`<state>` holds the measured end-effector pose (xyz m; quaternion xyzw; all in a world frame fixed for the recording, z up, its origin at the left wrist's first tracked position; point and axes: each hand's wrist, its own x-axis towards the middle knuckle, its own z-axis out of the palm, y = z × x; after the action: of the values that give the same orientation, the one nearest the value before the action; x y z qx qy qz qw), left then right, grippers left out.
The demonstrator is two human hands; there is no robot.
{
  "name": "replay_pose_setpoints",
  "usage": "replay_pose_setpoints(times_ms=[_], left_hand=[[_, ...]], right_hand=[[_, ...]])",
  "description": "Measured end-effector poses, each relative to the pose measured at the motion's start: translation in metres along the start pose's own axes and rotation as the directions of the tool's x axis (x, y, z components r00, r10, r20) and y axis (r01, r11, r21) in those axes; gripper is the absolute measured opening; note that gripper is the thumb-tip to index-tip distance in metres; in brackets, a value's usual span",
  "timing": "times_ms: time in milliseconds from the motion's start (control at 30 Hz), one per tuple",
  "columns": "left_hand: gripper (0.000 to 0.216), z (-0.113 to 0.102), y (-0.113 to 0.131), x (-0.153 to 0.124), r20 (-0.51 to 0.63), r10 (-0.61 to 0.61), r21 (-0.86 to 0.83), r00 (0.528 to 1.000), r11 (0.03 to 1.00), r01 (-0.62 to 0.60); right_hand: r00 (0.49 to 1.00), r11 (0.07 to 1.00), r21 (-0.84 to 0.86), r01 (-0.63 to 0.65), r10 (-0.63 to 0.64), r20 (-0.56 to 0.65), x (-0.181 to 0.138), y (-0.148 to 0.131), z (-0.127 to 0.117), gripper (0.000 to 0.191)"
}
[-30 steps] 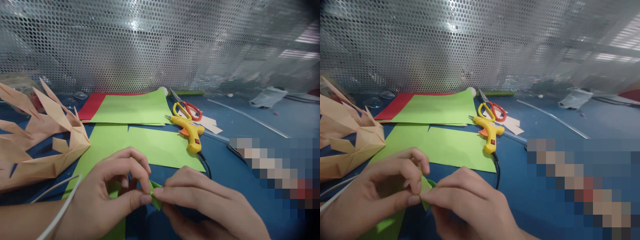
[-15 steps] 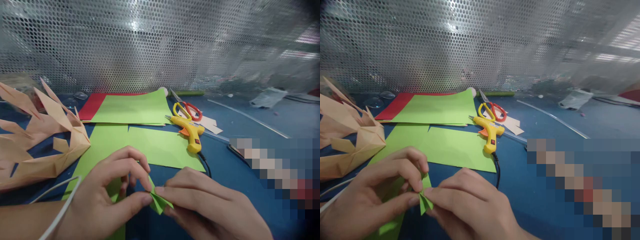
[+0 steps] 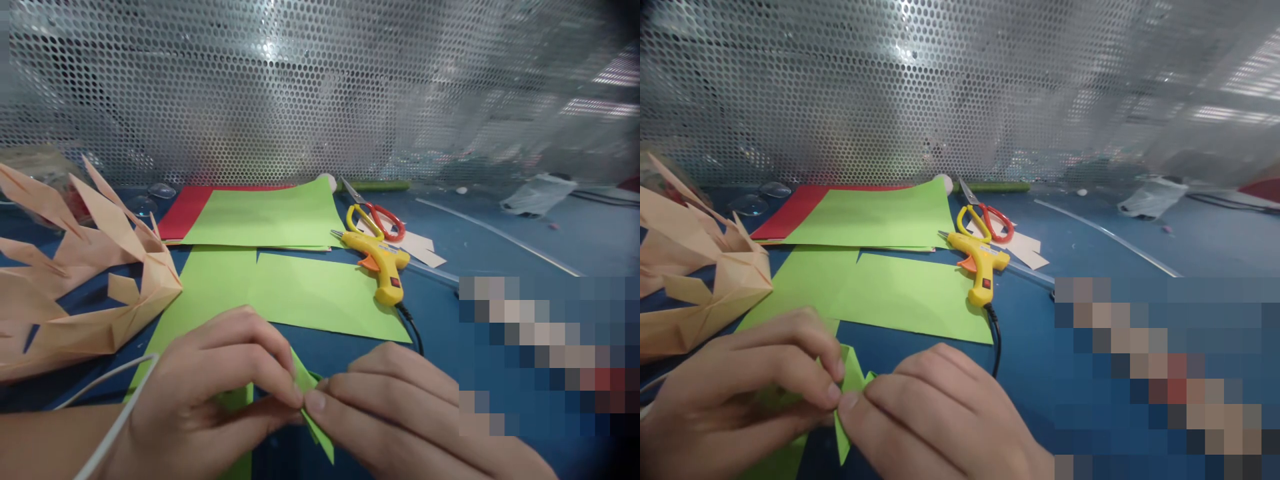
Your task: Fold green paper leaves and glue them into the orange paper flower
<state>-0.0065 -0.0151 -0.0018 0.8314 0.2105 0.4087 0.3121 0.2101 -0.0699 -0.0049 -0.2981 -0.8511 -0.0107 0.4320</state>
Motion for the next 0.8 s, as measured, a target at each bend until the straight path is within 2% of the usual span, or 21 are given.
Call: replay_pose_setpoints(times_ms=[100, 200, 400, 600, 633, 667, 800], left_hand=[[0.013, -0.002, 0.003, 0.004, 0.017, -0.047, -0.001, 0.999, 0.999, 0.047], [0.014, -0.002, 0.003, 0.006, 0.018, -0.05, -0.005, 0.999, 0.999, 0.05], [0.009, -0.002, 0.003, -0.004, 0.032, 0.077, 0.039, 0.997, 0.996, -0.078], [0.006, -0.013, 0.008, 0.004, 0.181, 0.209, 0.135, 0.961, 0.963, -0.234], [0.007, -0.014, 0.009, 0.006, 0.161, 0.233, 0.127, 0.959, 0.959, -0.255], [0.007, -0.015, 0.009, 0.008, 0.189, 0.224, 0.136, 0.956, 0.958, -0.251], [0.01, -0.015, 0.007, 0.01, 0.186, 0.212, 0.141, 0.959, 0.961, -0.24]], right_hand=[[0.998, 0.993, -0.104, 0.058, -0.061, -0.02, 0.002, 0.001, 0.002, 0.035], [0.993, 0.979, -0.176, 0.098, -0.107, -0.04, 0.006, 0.0, 0.001, 0.038], [0.983, 0.93, -0.343, 0.136, -0.171, -0.074, 0.014, -0.003, 0.005, 0.049], [0.968, 0.889, -0.414, 0.195, -0.241, -0.063, 0.015, -0.004, 0.002, 0.051], [0.967, 0.883, -0.42, 0.208, -0.249, -0.047, 0.015, -0.004, 0.001, 0.05], [0.966, 0.878, -0.428, 0.217, -0.256, -0.035, 0.015, -0.004, 0.001, 0.05], [0.964, 0.872, -0.434, 0.225, -0.264, -0.029, 0.014, -0.004, 0.001, 0.049]])
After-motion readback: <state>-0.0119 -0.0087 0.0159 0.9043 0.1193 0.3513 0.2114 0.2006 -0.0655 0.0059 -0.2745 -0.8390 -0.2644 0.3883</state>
